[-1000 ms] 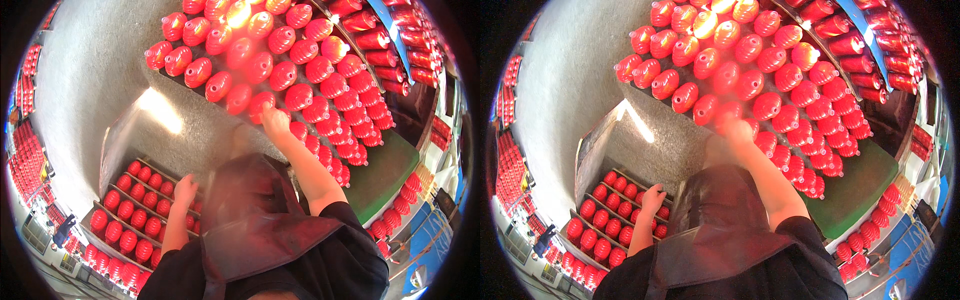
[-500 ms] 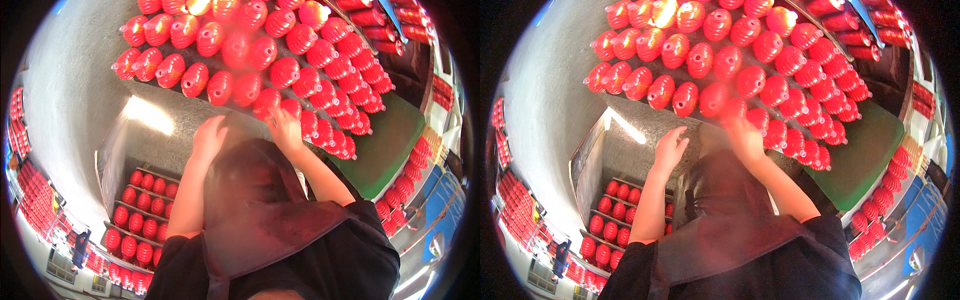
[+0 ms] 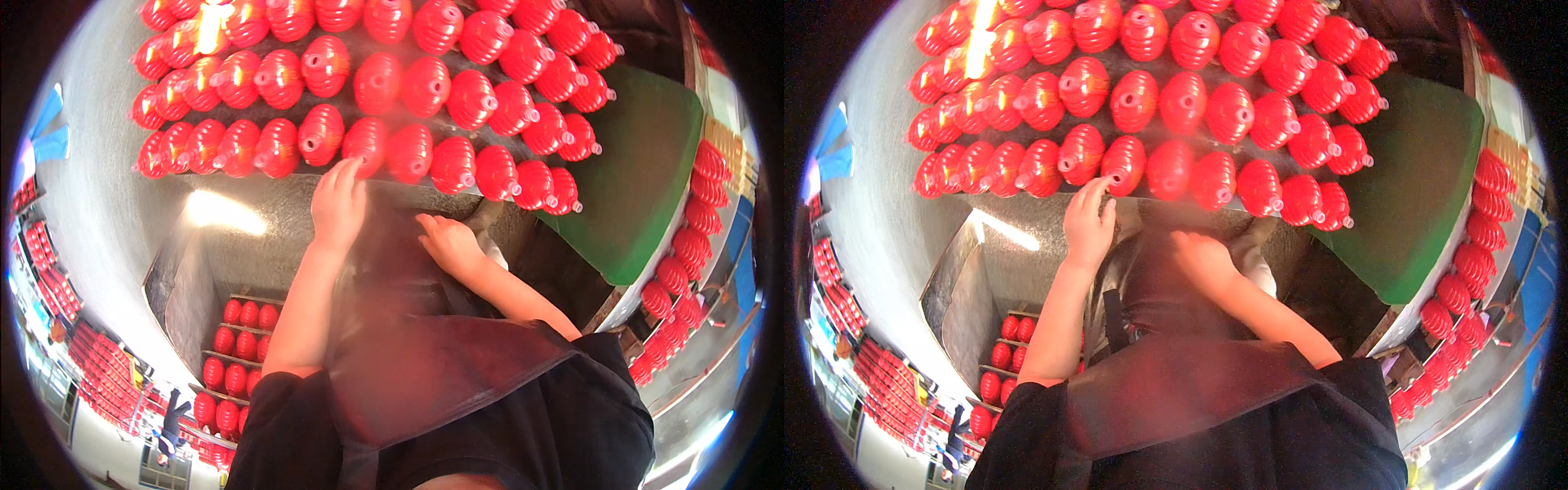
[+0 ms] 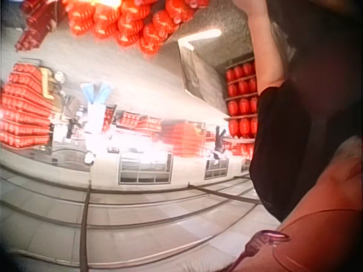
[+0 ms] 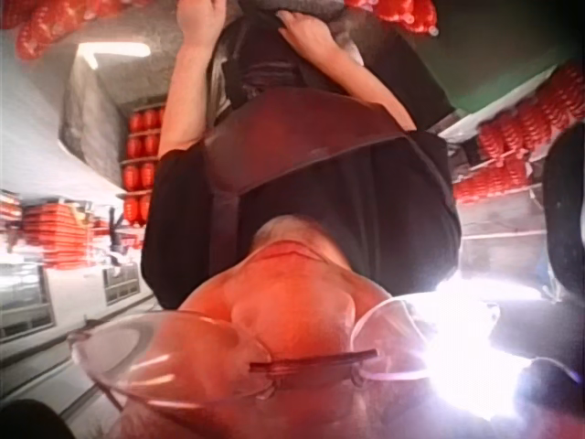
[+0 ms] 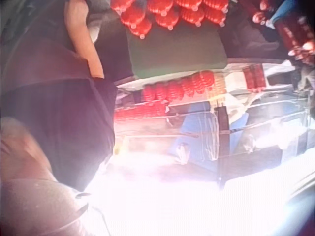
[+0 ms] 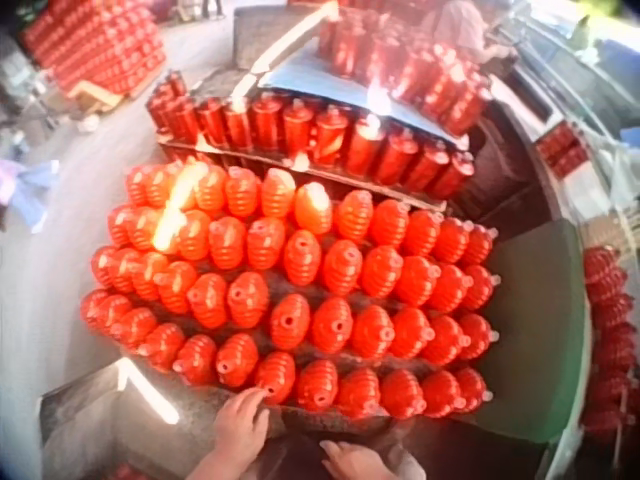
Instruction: The person applies gold labels to red plastic bottles by hand, smoothing each label around the bottle body. After labeling, the person moves the bottles to a green tray and arranges them in rows.
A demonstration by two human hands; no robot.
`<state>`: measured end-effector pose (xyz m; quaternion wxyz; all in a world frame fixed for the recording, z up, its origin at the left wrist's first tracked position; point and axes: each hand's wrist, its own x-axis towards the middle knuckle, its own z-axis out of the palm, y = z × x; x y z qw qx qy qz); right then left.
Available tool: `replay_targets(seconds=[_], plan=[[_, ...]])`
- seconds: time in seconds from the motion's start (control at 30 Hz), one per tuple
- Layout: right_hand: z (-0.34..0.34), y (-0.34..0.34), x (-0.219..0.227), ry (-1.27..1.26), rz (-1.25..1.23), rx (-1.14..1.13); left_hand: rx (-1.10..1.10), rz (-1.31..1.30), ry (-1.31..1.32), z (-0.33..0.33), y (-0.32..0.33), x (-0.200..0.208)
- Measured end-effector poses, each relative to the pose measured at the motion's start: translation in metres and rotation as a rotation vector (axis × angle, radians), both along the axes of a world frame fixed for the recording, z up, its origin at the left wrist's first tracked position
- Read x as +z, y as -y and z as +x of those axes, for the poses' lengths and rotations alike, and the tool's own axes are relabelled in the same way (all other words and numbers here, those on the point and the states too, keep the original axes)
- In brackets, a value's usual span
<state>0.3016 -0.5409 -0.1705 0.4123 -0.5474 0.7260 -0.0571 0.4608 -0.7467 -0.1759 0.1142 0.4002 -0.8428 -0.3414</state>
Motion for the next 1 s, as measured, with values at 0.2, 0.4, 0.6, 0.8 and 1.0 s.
replay_targets(seconds=[0.2, 0.4, 0.6, 0.8, 1.0], plan=[[-0.020, -0.019, -0.029, 0.044, -0.036, 0.040, -0.054, -0.131, -0.084, -0.057, -0.028, 0.008], [-0.051, -0.031, -0.056, 0.056, -0.263, 0.044, -0.179, -0.197, -0.163, -0.110, -0.064, -0.004], [-0.093, -0.064, -0.048, 0.068, -0.416, -0.026, -0.434, -0.128, -0.080, -0.141, -0.102, -0.041], [-0.126, -0.094, -0.048, -0.288, -0.540, -0.450, -0.395, -0.191, -0.060, -0.147, -0.112, -0.067], [-0.134, -0.085, -0.060, -0.367, -0.464, -0.552, -0.392, -0.237, -0.128, -0.146, -0.118, -0.068]])
